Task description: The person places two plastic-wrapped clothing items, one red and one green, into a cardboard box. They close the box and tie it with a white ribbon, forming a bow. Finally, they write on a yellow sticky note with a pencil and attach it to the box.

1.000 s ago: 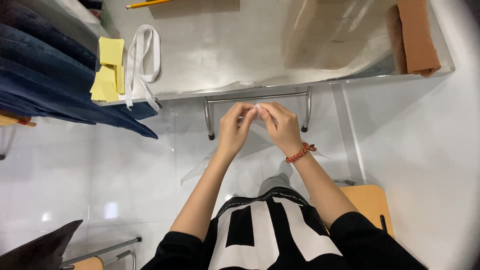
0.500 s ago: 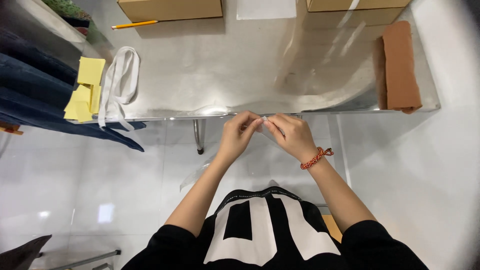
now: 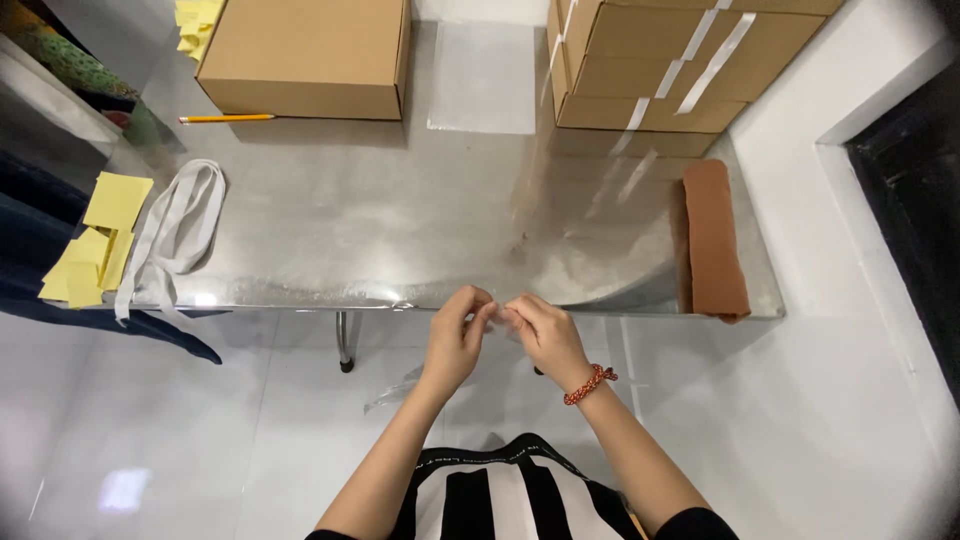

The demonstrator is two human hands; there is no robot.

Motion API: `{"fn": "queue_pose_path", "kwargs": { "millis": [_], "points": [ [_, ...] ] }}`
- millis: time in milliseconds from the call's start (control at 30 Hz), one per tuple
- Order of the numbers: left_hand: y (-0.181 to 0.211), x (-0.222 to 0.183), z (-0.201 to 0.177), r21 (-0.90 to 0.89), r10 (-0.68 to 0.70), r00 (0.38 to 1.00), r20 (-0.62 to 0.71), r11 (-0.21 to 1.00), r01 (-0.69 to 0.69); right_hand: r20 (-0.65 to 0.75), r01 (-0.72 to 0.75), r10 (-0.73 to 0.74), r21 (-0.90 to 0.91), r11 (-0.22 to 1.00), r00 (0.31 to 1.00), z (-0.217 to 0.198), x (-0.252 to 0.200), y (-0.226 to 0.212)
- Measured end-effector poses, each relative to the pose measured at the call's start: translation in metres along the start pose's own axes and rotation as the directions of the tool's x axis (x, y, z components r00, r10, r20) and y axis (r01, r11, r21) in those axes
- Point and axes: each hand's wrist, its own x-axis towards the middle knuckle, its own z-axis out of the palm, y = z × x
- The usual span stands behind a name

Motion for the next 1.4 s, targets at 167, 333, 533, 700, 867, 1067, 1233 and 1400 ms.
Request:
{"fn": "queue_pose_path", "kwargs": {
  "millis": [167,333,533,700,867,1067,1233,1400],
  "points": [
    [0.019,0.022,-0.047,-0.073,0.010,0.979,-0.205,0.997,-0.026,0.017,0.031,-0.028,-0.202,0.979,0.999,-0.026,-0.010,0.046],
    [0.001,0.026,-0.127,0.040,0.072,0.889,-0.452,0.997,-0.060,-0.073,-0.160,0.142,-0.490,0.857,0.987,-0.063,-0.048,0.126],
    [-0.003,0.019,-0.150,-0.106,-0.011,0.941,-0.337,0.994,-0.027,0.220,-0.265,0.448,-0.559,0.786,0.866,-0.053,-0.020,0.084],
    [-0.001,0.017,-0.177,-0.085,0.000,0.989,-0.149,0.996,-0.013,0.403,-0.311,0.360,-0.186,0.932,0.841,0.005,0.042,-0.093],
    [-0.024,0.008,-0.227,-0.045,0.007,0.995,-0.095,0.999,-0.012,0.480,-0.360,0.286,0.068,0.930,0.829,0.084,0.067,-0.170],
    [-0.031,-0.018,-0.320,0.042,-0.121,0.989,0.087,0.992,0.118,0.365,-0.408,0.288,0.314,0.857,0.886,0.127,0.071,-0.166],
    [-0.090,-0.051,-0.359,0.426,-0.332,0.915,0.231,0.879,0.211,0.339,-0.393,0.262,0.416,0.820,0.904,0.140,0.065,-0.174],
    [-0.158,-0.079,-0.357,0.403,-0.508,0.819,0.266,0.831,0.384,0.373,-0.411,0.246,0.467,0.783,0.894,0.142,0.055,-0.196]
  ]
}}
